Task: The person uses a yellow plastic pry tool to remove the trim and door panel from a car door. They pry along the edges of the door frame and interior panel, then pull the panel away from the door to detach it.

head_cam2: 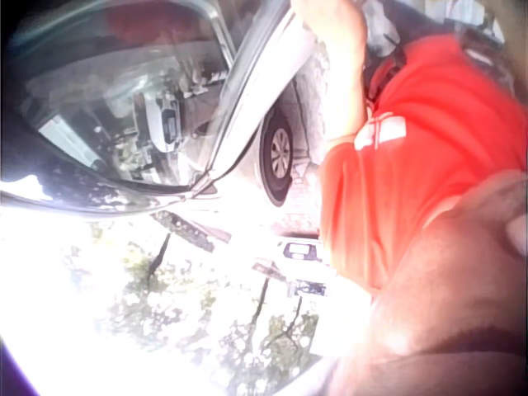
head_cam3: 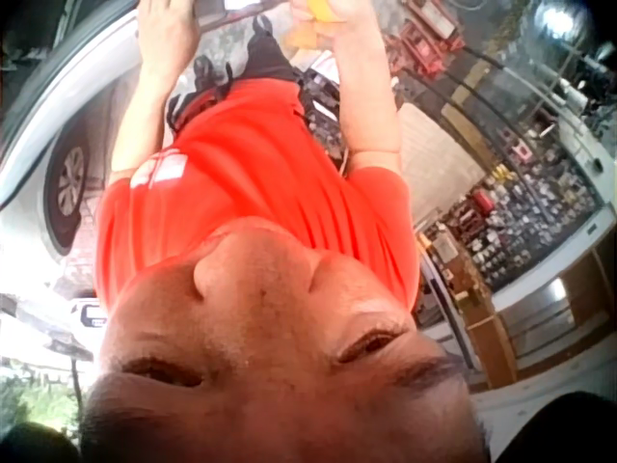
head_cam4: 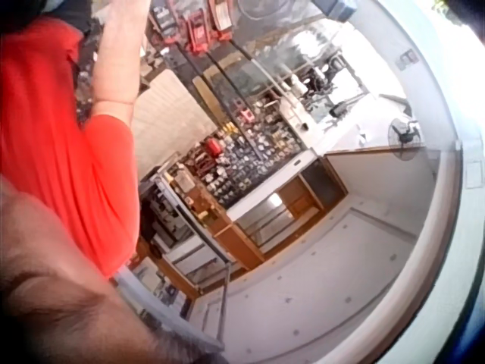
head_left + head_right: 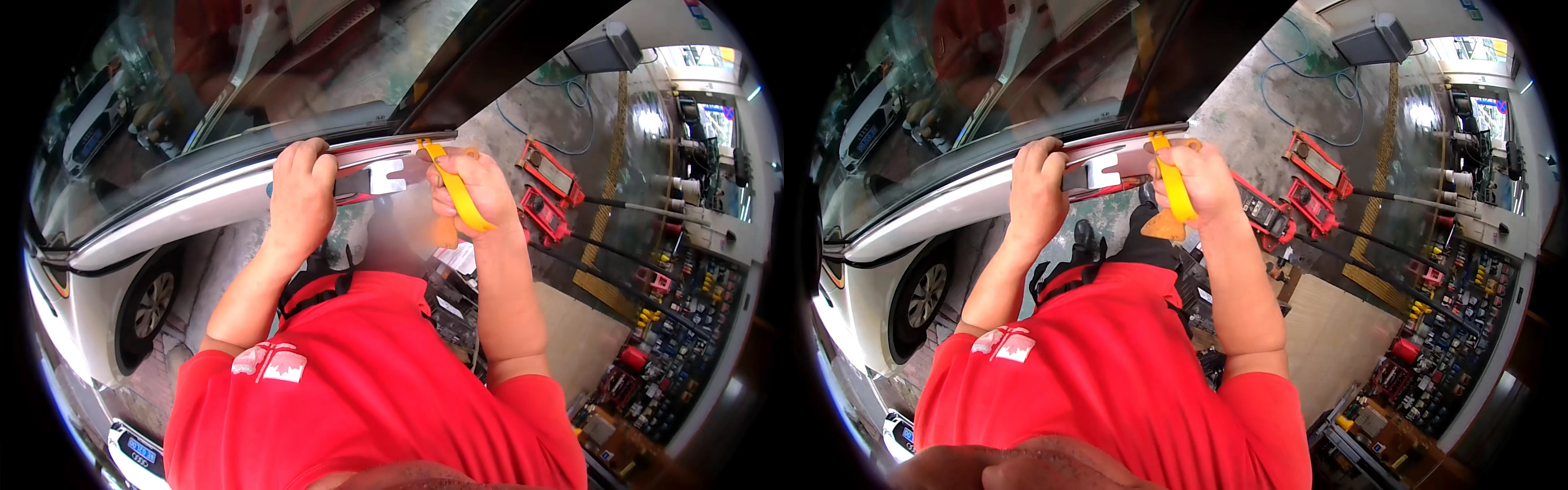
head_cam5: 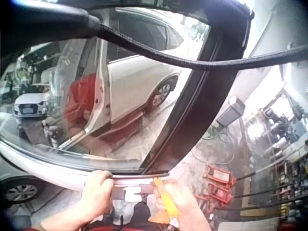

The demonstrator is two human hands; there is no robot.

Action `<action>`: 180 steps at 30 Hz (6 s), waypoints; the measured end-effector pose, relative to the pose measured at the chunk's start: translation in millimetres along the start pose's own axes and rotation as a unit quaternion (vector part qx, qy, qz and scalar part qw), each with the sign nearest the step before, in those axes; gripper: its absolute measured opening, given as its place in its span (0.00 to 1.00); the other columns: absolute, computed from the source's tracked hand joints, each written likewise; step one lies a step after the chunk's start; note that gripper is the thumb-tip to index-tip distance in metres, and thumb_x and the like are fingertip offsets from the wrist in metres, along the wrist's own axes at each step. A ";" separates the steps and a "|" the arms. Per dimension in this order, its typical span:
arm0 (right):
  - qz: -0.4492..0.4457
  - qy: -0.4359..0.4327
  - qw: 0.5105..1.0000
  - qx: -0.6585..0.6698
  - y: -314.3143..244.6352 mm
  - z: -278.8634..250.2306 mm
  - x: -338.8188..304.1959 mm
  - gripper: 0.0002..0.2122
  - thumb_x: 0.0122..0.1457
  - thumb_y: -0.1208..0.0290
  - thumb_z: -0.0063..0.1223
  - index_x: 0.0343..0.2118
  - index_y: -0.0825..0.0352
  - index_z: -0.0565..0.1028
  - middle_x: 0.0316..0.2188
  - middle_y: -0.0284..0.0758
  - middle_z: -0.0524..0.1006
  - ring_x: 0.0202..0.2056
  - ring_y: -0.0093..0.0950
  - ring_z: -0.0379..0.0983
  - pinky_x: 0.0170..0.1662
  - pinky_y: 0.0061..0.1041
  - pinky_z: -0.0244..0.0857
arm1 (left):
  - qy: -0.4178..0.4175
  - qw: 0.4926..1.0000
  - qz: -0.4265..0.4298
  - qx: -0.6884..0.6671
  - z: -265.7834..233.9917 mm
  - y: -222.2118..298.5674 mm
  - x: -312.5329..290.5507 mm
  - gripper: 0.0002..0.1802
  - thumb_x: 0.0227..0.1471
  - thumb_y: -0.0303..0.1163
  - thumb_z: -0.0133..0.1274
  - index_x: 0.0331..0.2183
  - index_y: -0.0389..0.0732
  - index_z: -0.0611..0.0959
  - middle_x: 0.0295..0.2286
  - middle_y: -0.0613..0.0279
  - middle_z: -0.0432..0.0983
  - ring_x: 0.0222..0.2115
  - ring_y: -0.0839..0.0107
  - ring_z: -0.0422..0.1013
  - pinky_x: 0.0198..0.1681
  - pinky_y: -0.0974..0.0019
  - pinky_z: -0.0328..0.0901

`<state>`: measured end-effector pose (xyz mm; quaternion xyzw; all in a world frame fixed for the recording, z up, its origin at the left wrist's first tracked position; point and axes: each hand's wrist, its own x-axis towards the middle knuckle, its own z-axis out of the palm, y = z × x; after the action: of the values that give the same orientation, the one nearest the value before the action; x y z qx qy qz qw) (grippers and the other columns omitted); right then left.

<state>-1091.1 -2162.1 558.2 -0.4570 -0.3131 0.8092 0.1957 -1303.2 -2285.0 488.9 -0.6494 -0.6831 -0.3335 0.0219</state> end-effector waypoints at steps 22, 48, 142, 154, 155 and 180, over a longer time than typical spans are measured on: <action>-0.068 -0.127 0.988 -0.049 31.9 -36.7 13.1 0.17 0.64 0.75 0.46 0.55 0.75 0.70 0.26 0.35 0.75 0.25 0.21 0.70 0.30 0.21 0.66 | -0.014 1.000 -0.019 -0.003 3.2 2.3 2.7 0.21 0.31 0.11 0.52 0.34 0.34 0.77 0.43 0.51 0.74 0.47 0.48 0.69 0.52 0.51 0.62; -0.032 -0.076 0.995 -0.060 30.5 -25.7 8.0 0.16 0.65 0.70 0.46 0.50 0.76 0.73 0.27 0.39 0.79 0.23 0.23 0.72 0.28 0.19 0.66 | -0.025 0.999 -0.028 -0.002 -1.6 8.9 -1.2 0.20 0.33 0.11 0.53 0.35 0.34 0.77 0.46 0.50 0.74 0.50 0.48 0.68 0.54 0.50 0.62; -0.251 -0.130 0.886 -0.368 -9.5 -40.8 71.1 0.11 0.64 0.66 0.51 0.33 0.70 0.68 0.23 0.52 0.77 0.30 0.53 0.76 0.34 0.50 0.68 | -0.087 0.875 -0.424 -0.215 16.8 87.7 74.5 0.05 0.54 0.16 0.51 0.36 0.32 0.76 0.50 0.45 0.76 0.54 0.61 0.72 0.48 0.61 0.70; -0.302 -0.264 0.885 -0.237 -2.6 -86.9 75.5 0.09 0.67 0.70 0.49 0.45 0.68 0.75 0.33 0.49 0.79 0.37 0.52 0.77 0.37 0.42 0.70 | -0.055 0.814 -0.495 -0.299 50.7 154.2 71.2 0.09 0.63 0.32 0.54 0.38 0.37 0.73 0.25 0.65 0.75 0.19 0.79 0.73 0.19 0.77 0.62; -0.306 -0.264 0.883 -0.238 -2.4 -90.0 77.9 0.09 0.67 0.70 0.49 0.45 0.68 0.75 0.34 0.49 0.79 0.37 0.51 0.77 0.37 0.41 0.71 | -0.068 0.806 -0.510 -0.294 50.8 155.4 71.5 0.09 0.63 0.31 0.54 0.37 0.37 0.73 0.25 0.65 0.75 0.19 0.79 0.73 0.19 0.77 0.62; -0.398 -0.283 0.755 -0.437 -72.6 -72.5 165.8 0.08 0.59 0.72 0.59 0.42 0.65 0.80 0.33 0.42 0.80 0.33 0.42 0.78 0.37 0.33 0.71 | 0.081 0.794 -0.534 -0.279 86.7 164.4 73.5 0.36 0.50 0.25 0.61 0.60 0.30 0.71 0.31 0.71 0.71 0.32 0.84 0.64 0.37 0.75 0.63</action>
<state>-1110.2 -1985.6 477.7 -0.0773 -0.8275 0.5258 0.1813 -1131.4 -2189.7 525.8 -0.1298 -0.7942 -0.5197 -0.2868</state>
